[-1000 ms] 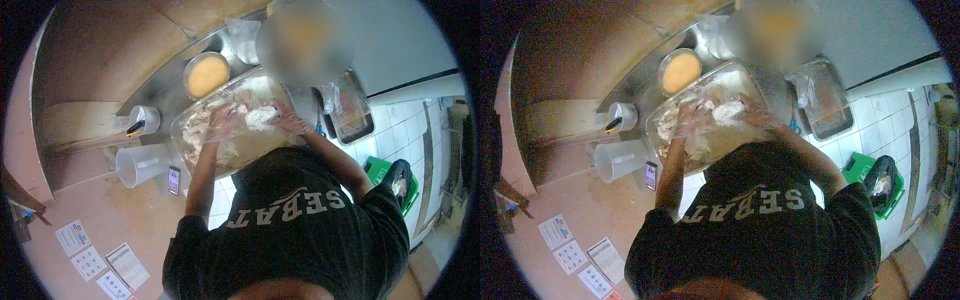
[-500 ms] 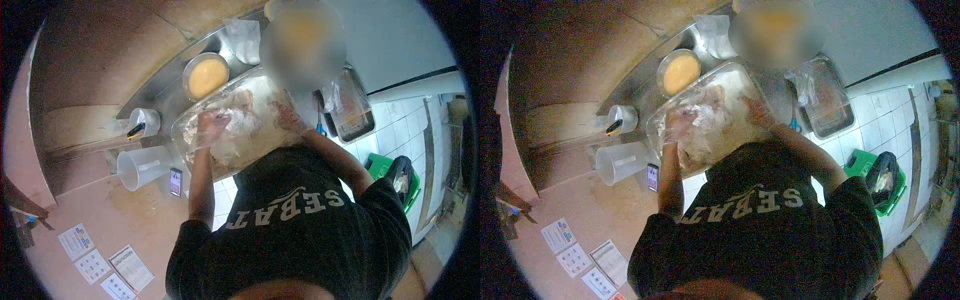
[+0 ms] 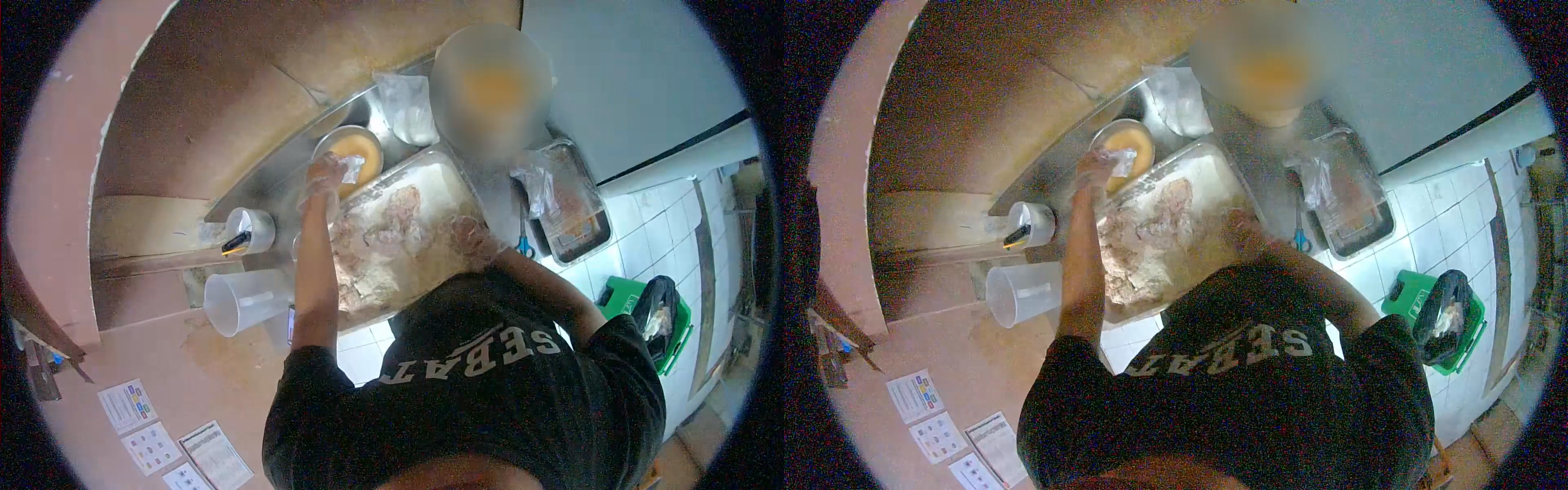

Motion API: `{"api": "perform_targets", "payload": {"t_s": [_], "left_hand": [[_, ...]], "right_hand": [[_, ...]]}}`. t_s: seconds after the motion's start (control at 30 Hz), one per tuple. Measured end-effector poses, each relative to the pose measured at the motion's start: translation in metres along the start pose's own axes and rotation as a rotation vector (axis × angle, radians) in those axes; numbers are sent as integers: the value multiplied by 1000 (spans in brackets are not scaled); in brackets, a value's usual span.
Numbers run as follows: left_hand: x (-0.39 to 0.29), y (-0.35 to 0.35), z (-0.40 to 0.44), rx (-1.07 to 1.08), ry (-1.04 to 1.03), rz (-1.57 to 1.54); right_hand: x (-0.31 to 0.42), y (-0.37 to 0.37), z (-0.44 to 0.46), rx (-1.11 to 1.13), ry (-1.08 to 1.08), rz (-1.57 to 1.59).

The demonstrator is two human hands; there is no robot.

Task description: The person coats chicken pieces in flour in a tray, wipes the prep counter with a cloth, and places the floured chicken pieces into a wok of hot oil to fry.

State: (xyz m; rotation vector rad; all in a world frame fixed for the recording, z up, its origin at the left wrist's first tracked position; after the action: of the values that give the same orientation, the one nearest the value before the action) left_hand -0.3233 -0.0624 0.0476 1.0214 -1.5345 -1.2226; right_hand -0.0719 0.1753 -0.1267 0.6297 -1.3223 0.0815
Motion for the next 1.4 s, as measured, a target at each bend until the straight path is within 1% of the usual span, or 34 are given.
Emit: {"api": "perform_targets", "payload": {"t_s": [0.03,0.07,0.1,0.13,0.17,0.2,0.27,0.3,0.37,0.47,0.5,0.57,0.6,0.63,0.67,0.7,0.73,0.77,0.8,0.87,0.9,0.93,0.97,1.0,1.03,1.07,1.1,1.13,1.2,1.27,1.3,1.37,1.4], "left_hand": [[3,-7,6,58,45,-8],[5,-15,10,119,88,-15],[13,-38,20,117,85,-15],[26,-69,33,58,63,39],[33,-83,41,0,40,92],[29,-76,37,-3,37,92],[32,-61,19,64,257,-65],[35,-70,20,64,256,-64],[43,-95,24,-13,193,46],[33,-83,16,23,202,63],[37,-95,20,27,203,61],[52,-123,34,-67,275,93],[44,-98,29,-67,278,93],[26,-50,17,-33,283,40],[17,-26,8,4,288,-13],[24,-31,13,6,294,-13],[30,-38,24,4,253,-22],[34,-47,31,-1,210,-32],[30,-37,22,2,214,-35],[2,26,-12,-138,118,161],[-6,53,-28,-139,116,157],[-9,73,-47,-43,165,11],[-8,78,-60,51,214,-134],[7,46,-63,43,215,-139],[29,-6,-63,-115,72,-425],[39,-30,-69,-276,-76,-710],[32,-23,-80,-283,-71,-715],[12,-12,-98,-207,-121,-472],[-8,-16,-123,-139,-161,-237],[-1,-53,-143,112,89,-571],[-6,-51,-153,103,95,-579],[-22,-40,-175,171,88,-704],[-29,-34,-183,161,96,-714]], "right_hand": [[1,-1,0,25,-11,-135],[0,-3,1,57,-26,-190],[-1,-4,2,83,-41,-208],[-4,-6,4,101,-52,-218],[-5,-7,5,112,-57,-225],[-7,-9,6,118,-57,-247],[-8,-11,5,119,-26,-396],[-8,-13,4,115,-23,-372],[-7,-13,4,94,-1,-336],[-9,-14,5,83,20,-393],[-11,-15,6,85,17,-428],[-17,-16,6,109,0,-515],[-22,-17,5,132,-13,-572],[-27,-20,4,163,-18,-627],[-27,-19,4,127,20,-648],[-26,-18,4,42,86,-648],[-13,-8,4,-182,226,-540],[-10,-9,5,-177,229,-539],[-8,-9,7,-147,166,-575],[-2,-9,11,-87,37,-650],[-1,-6,12,-60,-29,-689],[-10,-8,11,-47,-62,-709],[-19,-10,9,-33,-95,-730],[-21,-10,5,-3,-93,-695],[-17,-10,4,22,-81,-644],[-12,-8,2,49,-66,-596],[-7,-6,1,63,-60,-553],[-2,-6,0,85,-57,-515],[8,-1,-1,117,-50,-447],[17,2,-1,149,-47,-388],[23,4,1,165,-48,-358],[34,9,8,195,-44,-305],[41,13,15,205,-41,-277]]}}
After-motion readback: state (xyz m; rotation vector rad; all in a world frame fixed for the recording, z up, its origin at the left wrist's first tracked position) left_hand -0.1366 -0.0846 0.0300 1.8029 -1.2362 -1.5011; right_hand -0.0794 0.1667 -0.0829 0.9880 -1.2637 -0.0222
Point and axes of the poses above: each hand's wrist, its own z-axis towards the middle knuckle, its own y-axis out of the back of the hand, x = y × z, the point moved 6 cm from there along z, towards the middle knuckle, and after that the axes turned 12 degrees about z, right-handed, at the moved point
